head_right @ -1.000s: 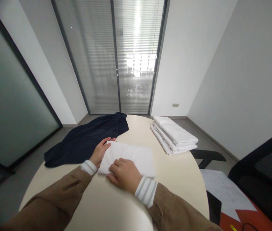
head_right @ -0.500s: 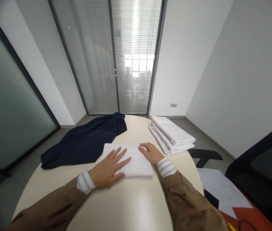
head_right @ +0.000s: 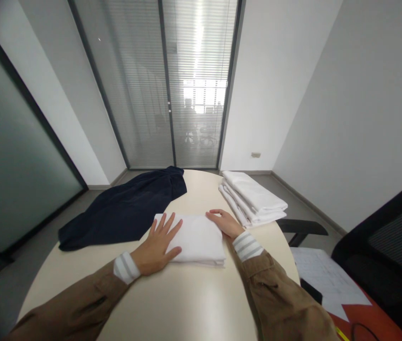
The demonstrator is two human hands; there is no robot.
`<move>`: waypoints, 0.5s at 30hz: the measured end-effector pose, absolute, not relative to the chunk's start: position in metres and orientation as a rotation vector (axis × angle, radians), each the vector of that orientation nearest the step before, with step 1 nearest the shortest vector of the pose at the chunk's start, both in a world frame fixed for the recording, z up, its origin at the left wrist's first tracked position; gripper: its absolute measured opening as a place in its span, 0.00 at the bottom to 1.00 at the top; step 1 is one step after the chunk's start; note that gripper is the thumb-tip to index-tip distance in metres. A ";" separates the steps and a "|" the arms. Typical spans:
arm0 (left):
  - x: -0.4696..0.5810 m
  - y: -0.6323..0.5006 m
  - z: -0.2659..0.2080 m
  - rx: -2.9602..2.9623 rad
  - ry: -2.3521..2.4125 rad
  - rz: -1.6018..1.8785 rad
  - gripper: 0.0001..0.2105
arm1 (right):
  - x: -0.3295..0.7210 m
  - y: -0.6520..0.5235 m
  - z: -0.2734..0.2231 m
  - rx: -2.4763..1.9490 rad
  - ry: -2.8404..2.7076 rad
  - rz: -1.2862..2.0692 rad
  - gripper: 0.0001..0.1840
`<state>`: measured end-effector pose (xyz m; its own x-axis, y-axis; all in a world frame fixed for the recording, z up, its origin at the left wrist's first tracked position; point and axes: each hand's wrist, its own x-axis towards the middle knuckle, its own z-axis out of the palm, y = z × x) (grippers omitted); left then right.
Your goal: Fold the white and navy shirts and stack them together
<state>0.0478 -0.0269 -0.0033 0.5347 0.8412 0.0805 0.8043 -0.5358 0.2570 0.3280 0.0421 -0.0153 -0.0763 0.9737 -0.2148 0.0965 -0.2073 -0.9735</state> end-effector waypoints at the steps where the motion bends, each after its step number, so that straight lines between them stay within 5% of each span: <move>1: 0.048 -0.026 -0.004 2.553 1.427 0.280 0.37 | 0.329 0.042 -0.016 -1.402 -1.272 1.369 0.26; 10: 0.047 -0.024 0.001 2.483 1.460 0.188 0.40 | 0.306 0.019 0.005 -1.356 -1.991 0.335 0.26; 15: 0.045 -0.024 -0.003 2.468 1.456 0.243 0.41 | 0.279 -0.015 0.021 -1.084 -2.583 0.316 0.33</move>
<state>0.0454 -0.0236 -0.0029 0.4823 0.8760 0.0097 0.8316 -0.4613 0.3093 0.2787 -0.0153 0.0206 -0.6600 0.7223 0.2066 0.6512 0.6871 -0.3222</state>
